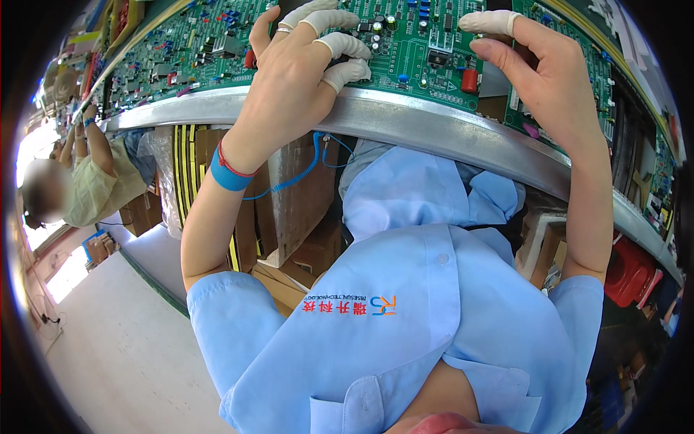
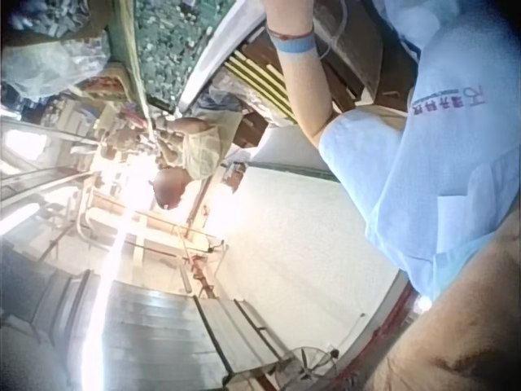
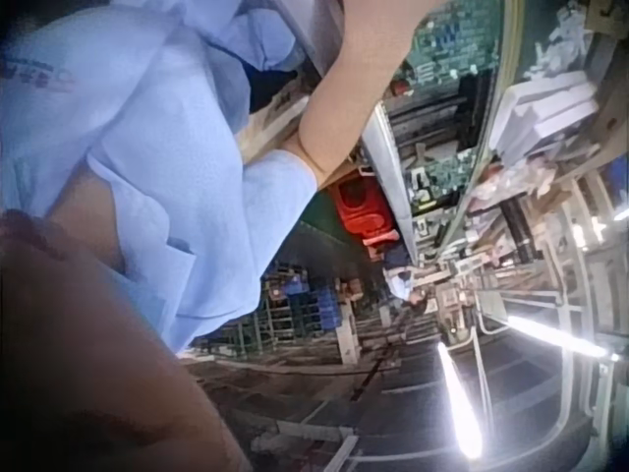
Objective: Assembling components onto circuit boards on a production line.
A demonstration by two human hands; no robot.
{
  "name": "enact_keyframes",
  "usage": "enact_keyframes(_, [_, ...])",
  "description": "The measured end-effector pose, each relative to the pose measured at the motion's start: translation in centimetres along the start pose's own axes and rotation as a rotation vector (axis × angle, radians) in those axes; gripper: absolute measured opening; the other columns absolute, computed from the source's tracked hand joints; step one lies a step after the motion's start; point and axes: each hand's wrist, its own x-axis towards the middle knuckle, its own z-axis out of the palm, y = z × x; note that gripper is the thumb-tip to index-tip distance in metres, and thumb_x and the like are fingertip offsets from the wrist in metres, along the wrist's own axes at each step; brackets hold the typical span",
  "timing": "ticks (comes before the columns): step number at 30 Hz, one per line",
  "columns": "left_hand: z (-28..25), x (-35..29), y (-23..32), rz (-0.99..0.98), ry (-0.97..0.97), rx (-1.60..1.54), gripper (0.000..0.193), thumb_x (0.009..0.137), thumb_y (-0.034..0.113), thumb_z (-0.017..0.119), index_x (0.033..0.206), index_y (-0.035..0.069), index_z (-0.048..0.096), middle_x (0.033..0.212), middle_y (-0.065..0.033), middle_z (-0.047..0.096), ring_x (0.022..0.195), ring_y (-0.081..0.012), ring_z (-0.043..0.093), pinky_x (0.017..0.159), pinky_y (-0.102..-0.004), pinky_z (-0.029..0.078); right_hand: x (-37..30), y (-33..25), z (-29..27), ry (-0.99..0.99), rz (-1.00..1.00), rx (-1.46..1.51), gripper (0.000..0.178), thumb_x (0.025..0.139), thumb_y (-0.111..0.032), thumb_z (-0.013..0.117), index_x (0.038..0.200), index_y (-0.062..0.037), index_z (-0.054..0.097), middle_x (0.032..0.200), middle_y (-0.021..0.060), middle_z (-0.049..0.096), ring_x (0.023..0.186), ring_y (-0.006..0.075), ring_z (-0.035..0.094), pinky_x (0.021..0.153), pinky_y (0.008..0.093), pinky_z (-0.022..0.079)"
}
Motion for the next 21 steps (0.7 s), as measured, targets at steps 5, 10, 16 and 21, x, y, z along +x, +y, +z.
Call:
enact_keyframes(5, [0.6,-0.9,-0.2,0.002,0.025,-0.03,0.01,0.08,0.016,0.07,0.09,0.016,0.071,0.119,-0.0021,0.063,0.125,-0.0229,0.049,0.108,-0.0473,0.018,0.0,0.6,0.5,0.056,-0.081,0.029,0.023,0.09,-0.012,0.064,0.112,-0.0088,0.069,0.093,0.002,0.07,0.078,0.0079,0.061,0.068,0.0211,0.046])
enact_keyframes(10, [1.0,-0.8,0.5,0.087,0.11,-0.036,0.011,0.079,0.017,0.071,0.09,0.018,0.07,0.118,-0.0011,0.062,0.118,-0.0244,0.053,0.104,-0.0475,0.024,-0.5,-0.6,-0.7,0.095,-0.082,-0.028,0.022,0.089,-0.013,0.065,0.111,-0.0089,0.069,0.092,0.0019,0.071,0.079,0.008,0.062,0.069,0.0214,0.047])
enact_keyframes(16, [-0.9,0.5,-0.5,-0.004,0.063,-0.112,0.037,0.079,0.01,0.067,0.115,0.003,0.064,0.124,-0.0127,0.061,0.121,-0.0316,0.052,0.106,-0.0437,0.031,-8.5,-0.6,-9.0,0.564,0.249,0.132,0.02,0.087,-0.004,0.067,0.105,0.0046,0.066,0.087,0.008,0.069,0.068,0.0102,0.062,0.056,0.0219,0.046])
enact_keyframes(21, [-1.7,-1.3,-2.6,-0.331,0.244,-0.545,0.044,0.091,0.008,0.061,0.131,-0.005,0.05,0.132,-0.0158,0.055,0.123,-0.0251,0.05,0.108,-0.0375,0.033,-28.2,6.2,-17.5,1.023,0.687,-0.33,0.021,0.088,-0.014,0.066,0.108,-0.0094,0.07,0.091,0.0018,0.071,0.078,0.0077,0.062,0.07,0.021,0.047])
